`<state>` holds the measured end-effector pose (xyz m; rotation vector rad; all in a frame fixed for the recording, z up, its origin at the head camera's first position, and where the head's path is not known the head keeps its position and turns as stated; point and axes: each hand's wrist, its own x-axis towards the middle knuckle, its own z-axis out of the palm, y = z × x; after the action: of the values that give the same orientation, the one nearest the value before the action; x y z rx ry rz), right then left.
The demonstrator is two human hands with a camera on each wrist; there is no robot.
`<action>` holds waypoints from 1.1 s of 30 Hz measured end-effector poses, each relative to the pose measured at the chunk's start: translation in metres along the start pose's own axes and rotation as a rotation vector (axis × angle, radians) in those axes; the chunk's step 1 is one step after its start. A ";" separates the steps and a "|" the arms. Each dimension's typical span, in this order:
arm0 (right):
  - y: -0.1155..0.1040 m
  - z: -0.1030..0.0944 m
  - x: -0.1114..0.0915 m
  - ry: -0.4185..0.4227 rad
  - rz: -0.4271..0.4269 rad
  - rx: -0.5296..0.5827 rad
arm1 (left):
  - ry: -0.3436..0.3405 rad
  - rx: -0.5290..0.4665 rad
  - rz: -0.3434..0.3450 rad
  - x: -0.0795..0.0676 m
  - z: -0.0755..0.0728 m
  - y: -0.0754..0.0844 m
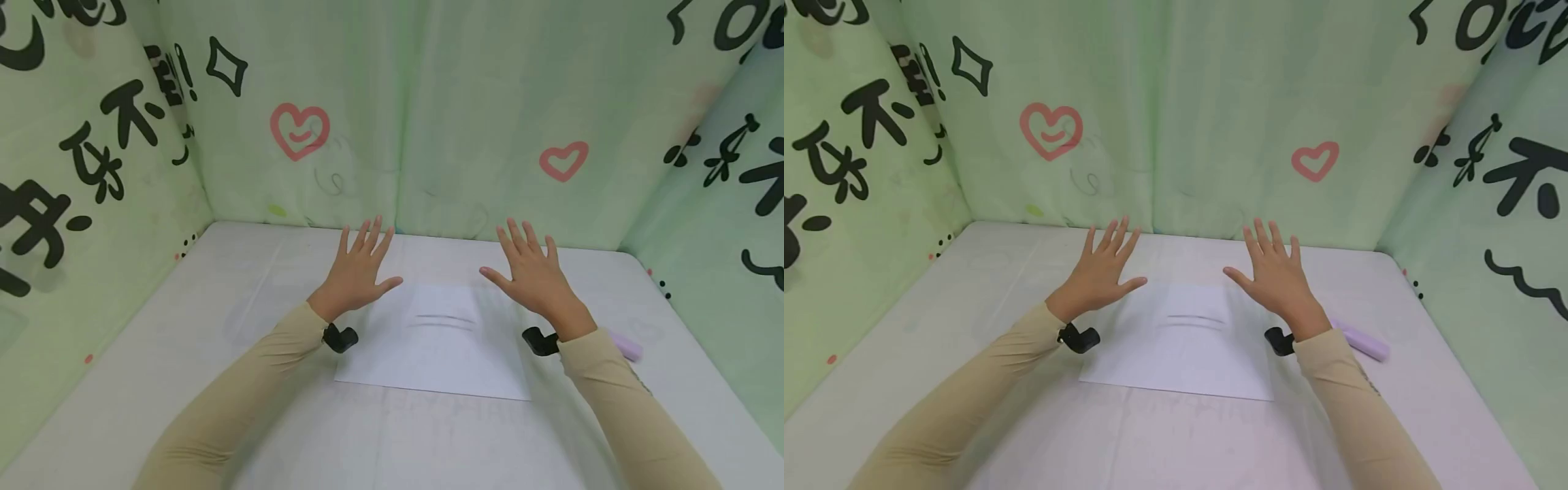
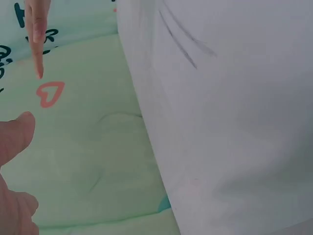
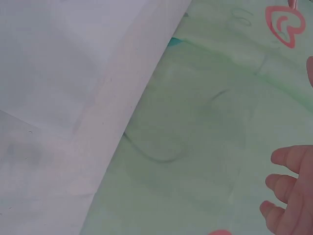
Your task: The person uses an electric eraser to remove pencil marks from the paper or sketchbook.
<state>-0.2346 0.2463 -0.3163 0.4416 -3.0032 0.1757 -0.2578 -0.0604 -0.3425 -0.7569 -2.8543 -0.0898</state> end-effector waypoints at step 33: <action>0.036 0.020 -0.041 0.190 -0.239 0.006 | -0.268 -0.014 0.278 -0.052 0.041 0.001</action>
<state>-0.2081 0.2895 -0.3445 0.7335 -2.7380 0.1947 -0.2197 -0.0806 -0.3926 -1.2461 -2.9572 0.0339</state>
